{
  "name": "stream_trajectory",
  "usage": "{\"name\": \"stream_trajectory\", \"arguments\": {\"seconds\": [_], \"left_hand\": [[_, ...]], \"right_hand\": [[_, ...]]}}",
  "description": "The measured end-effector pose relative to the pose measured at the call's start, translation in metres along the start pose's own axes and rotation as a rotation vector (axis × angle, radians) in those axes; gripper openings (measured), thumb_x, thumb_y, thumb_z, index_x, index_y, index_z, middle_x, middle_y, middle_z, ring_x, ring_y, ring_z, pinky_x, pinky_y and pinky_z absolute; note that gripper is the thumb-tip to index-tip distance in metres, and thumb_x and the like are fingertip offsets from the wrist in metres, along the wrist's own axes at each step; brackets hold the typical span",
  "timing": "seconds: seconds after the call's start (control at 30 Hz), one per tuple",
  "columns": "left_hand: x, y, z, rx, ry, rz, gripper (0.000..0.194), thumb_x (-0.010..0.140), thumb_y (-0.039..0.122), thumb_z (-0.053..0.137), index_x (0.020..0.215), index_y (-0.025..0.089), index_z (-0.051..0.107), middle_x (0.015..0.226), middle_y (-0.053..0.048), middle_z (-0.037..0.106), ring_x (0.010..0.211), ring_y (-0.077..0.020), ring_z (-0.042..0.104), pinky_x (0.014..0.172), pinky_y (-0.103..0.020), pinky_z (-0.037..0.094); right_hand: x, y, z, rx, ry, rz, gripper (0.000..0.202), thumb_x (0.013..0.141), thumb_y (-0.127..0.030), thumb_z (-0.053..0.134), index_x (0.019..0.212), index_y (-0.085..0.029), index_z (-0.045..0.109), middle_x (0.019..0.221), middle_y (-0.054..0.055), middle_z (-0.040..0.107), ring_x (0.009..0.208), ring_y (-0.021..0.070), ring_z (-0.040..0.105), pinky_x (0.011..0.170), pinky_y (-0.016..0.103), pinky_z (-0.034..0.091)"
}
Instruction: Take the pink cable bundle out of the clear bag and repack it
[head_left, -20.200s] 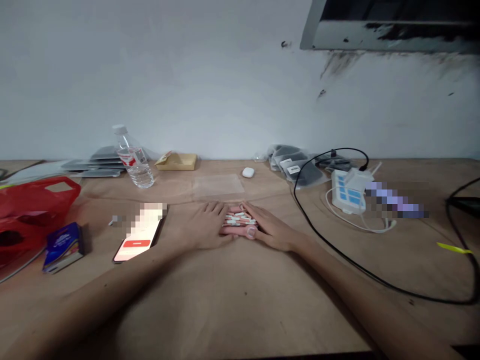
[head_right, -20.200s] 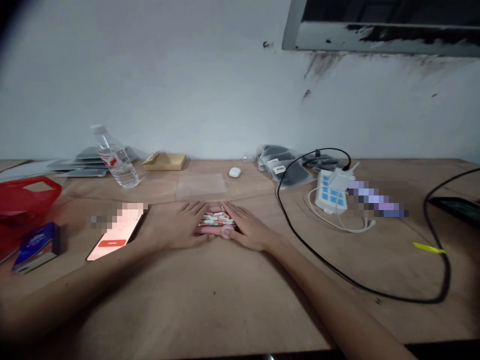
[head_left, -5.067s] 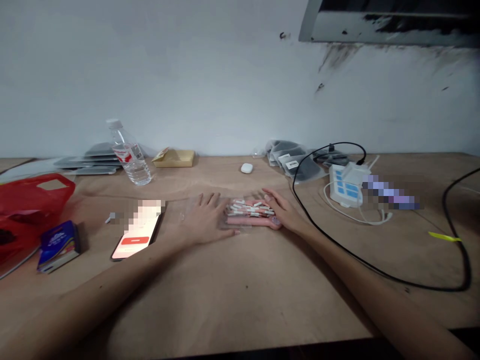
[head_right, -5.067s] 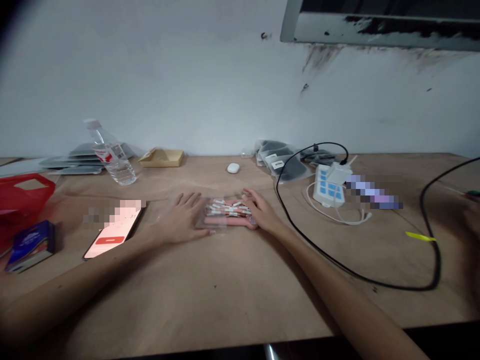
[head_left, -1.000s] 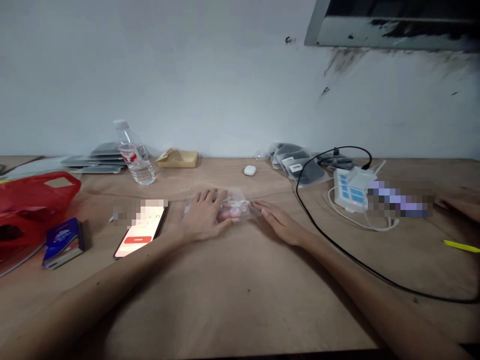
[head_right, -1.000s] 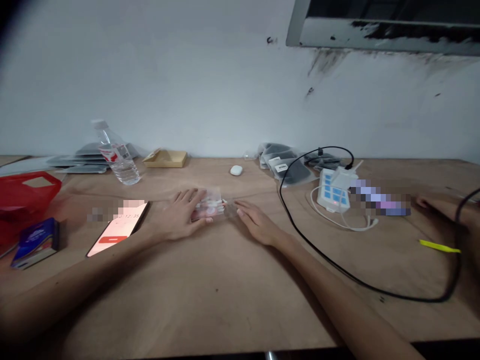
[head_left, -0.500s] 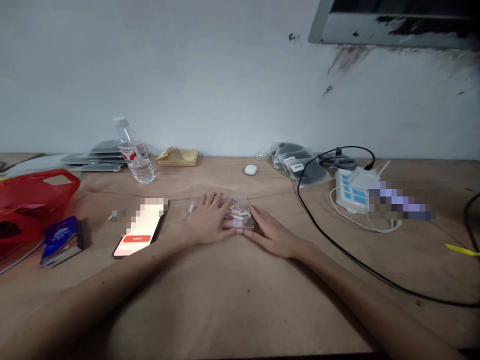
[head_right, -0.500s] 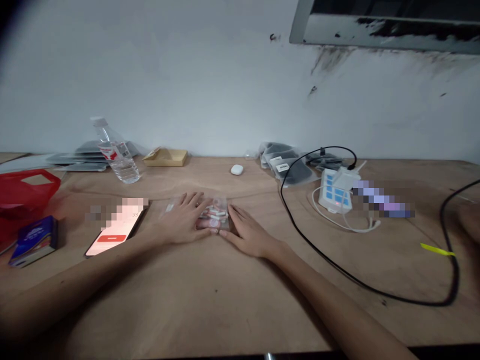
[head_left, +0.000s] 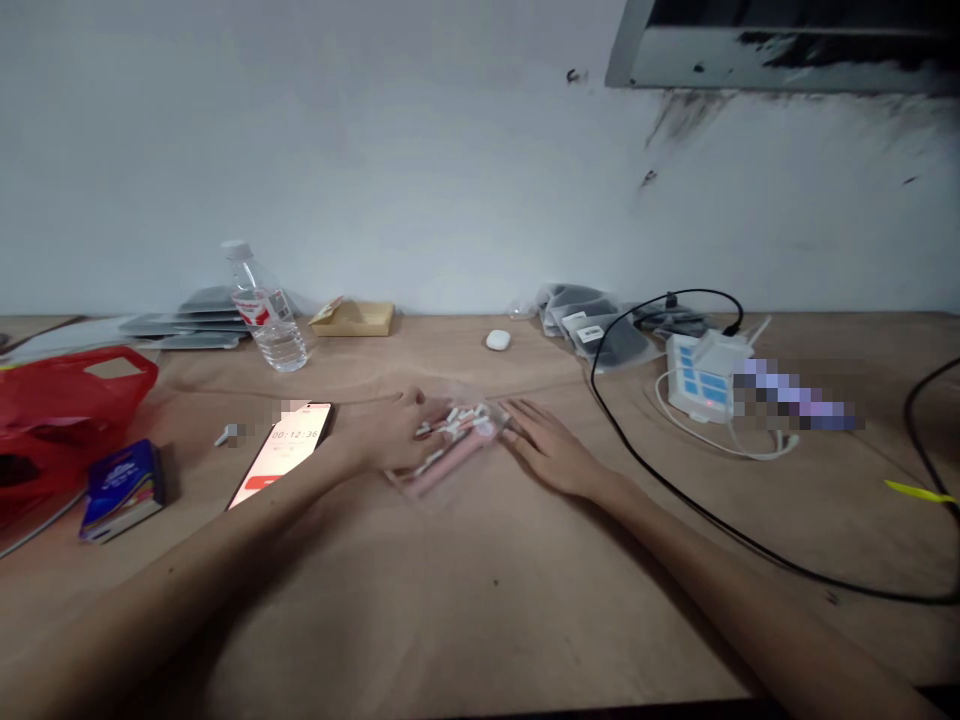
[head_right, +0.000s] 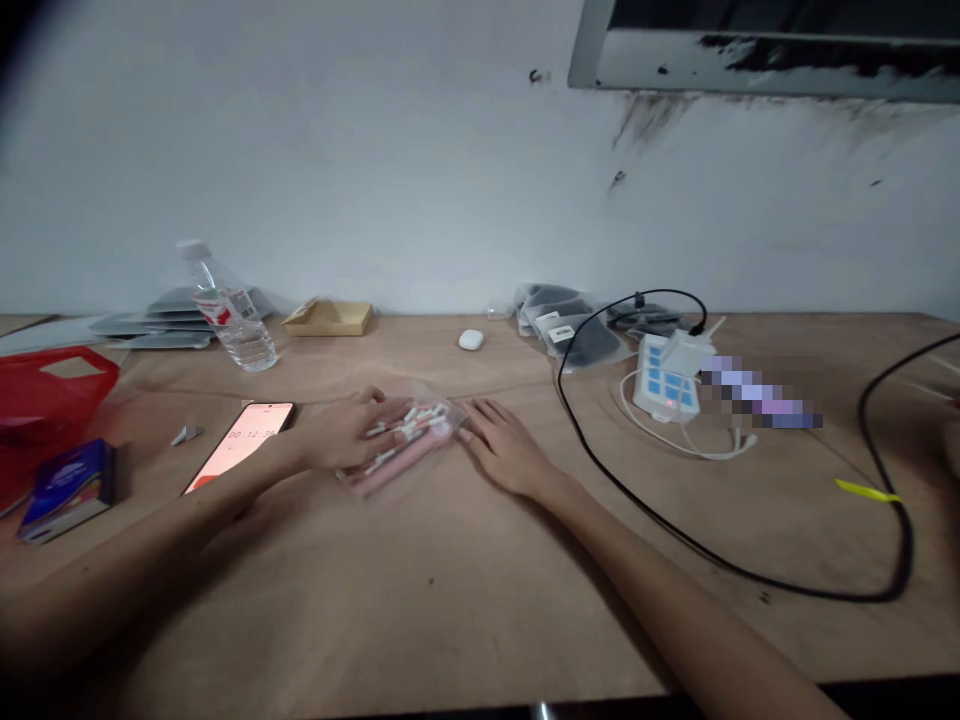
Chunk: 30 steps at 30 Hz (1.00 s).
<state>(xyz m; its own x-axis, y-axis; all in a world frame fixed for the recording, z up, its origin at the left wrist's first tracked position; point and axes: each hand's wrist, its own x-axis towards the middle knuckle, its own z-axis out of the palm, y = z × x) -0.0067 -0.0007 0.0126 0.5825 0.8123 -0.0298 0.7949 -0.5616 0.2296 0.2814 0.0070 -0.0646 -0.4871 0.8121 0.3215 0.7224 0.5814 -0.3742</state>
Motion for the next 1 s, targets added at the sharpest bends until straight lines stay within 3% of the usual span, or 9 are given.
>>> {"name": "stream_trajectory", "arguments": {"seconds": [0.1, 0.23, 0.4, 0.6, 0.77, 0.87, 1.0], "left_hand": [[-0.001, 0.007, 0.005, -0.035, 0.043, -0.079, 0.053, 0.1, 0.058, 0.032, 0.136, 0.023, 0.051, 0.111, -0.012, 0.065, 0.095, -0.0284, 0.066, 0.083, -0.039, 0.05], [-0.001, 0.019, 0.011, -0.07, 0.105, -0.14, 0.053, 0.102, 0.054, 0.028, 0.136, 0.018, 0.047, 0.112, -0.015, 0.068, 0.092, -0.0285, 0.068, 0.08, -0.038, 0.05], [0.0, 0.015, 0.016, -0.135, 0.195, -0.231, 0.045, 0.101, 0.048, 0.033, 0.132, 0.023, 0.053, 0.098, -0.008, 0.073, 0.082, -0.0265, 0.07, 0.073, -0.036, 0.05], [0.001, 0.012, 0.034, -0.045, 0.295, -0.27, 0.048, 0.1, 0.037, 0.034, 0.141, 0.015, 0.048, 0.122, -0.016, 0.068, 0.118, -0.0309, 0.062, 0.097, -0.044, 0.047], [0.001, 0.018, 0.054, 0.048, 0.242, -0.261, 0.06, 0.104, 0.039, 0.019, 0.151, 0.004, 0.035, 0.156, -0.021, 0.04, 0.147, -0.0342, 0.033, 0.117, -0.051, 0.026], [0.002, 0.017, 0.061, 0.04, 0.165, -0.284, 0.066, 0.104, 0.044, 0.014, 0.152, 0.003, 0.033, 0.16, -0.021, 0.031, 0.151, -0.0374, 0.022, 0.119, -0.055, 0.02], [0.002, 0.014, 0.062, 0.052, 0.148, -0.24, 0.064, 0.105, 0.044, 0.012, 0.152, 0.008, 0.037, 0.161, -0.018, 0.031, 0.151, -0.0382, 0.02, 0.119, -0.057, 0.019]], "right_hand": [[0.002, 0.001, -0.002, 0.022, 0.069, 0.064, 0.065, 0.102, -0.06, 0.033, 0.152, -0.021, 0.044, 0.152, 0.015, 0.05, 0.14, 0.0341, 0.046, 0.115, 0.059, 0.037], [0.0, 0.0, -0.002, 0.049, 0.018, 0.046, 0.071, 0.101, -0.064, 0.031, 0.153, -0.018, 0.041, 0.156, 0.016, 0.044, 0.144, 0.0337, 0.042, 0.118, 0.057, 0.033], [0.001, 0.005, -0.002, 0.044, -0.026, 0.043, 0.068, 0.099, -0.065, 0.035, 0.151, -0.022, 0.046, 0.155, 0.013, 0.047, 0.146, 0.0348, 0.037, 0.119, 0.06, 0.029], [-0.001, 0.013, -0.001, -0.021, -0.022, 0.065, 0.066, 0.101, -0.063, 0.032, 0.152, -0.023, 0.046, 0.156, 0.012, 0.046, 0.147, 0.0363, 0.035, 0.117, 0.063, 0.031], [-0.005, 0.017, -0.005, -0.1, -0.074, 0.01, 0.066, 0.103, -0.059, 0.021, 0.154, -0.022, 0.041, 0.159, 0.012, 0.039, 0.15, 0.0349, 0.029, 0.119, 0.063, 0.026], [-0.007, 0.019, -0.01, -0.111, -0.159, -0.007, 0.067, 0.103, -0.06, 0.02, 0.158, -0.023, 0.031, 0.163, 0.01, 0.031, 0.151, 0.0338, 0.025, 0.12, 0.062, 0.024], [-0.008, 0.019, -0.014, -0.105, -0.205, -0.036, 0.068, 0.103, -0.059, 0.019, 0.162, -0.025, 0.017, 0.165, 0.006, 0.024, 0.152, 0.0322, 0.021, 0.122, 0.059, 0.024]]}}
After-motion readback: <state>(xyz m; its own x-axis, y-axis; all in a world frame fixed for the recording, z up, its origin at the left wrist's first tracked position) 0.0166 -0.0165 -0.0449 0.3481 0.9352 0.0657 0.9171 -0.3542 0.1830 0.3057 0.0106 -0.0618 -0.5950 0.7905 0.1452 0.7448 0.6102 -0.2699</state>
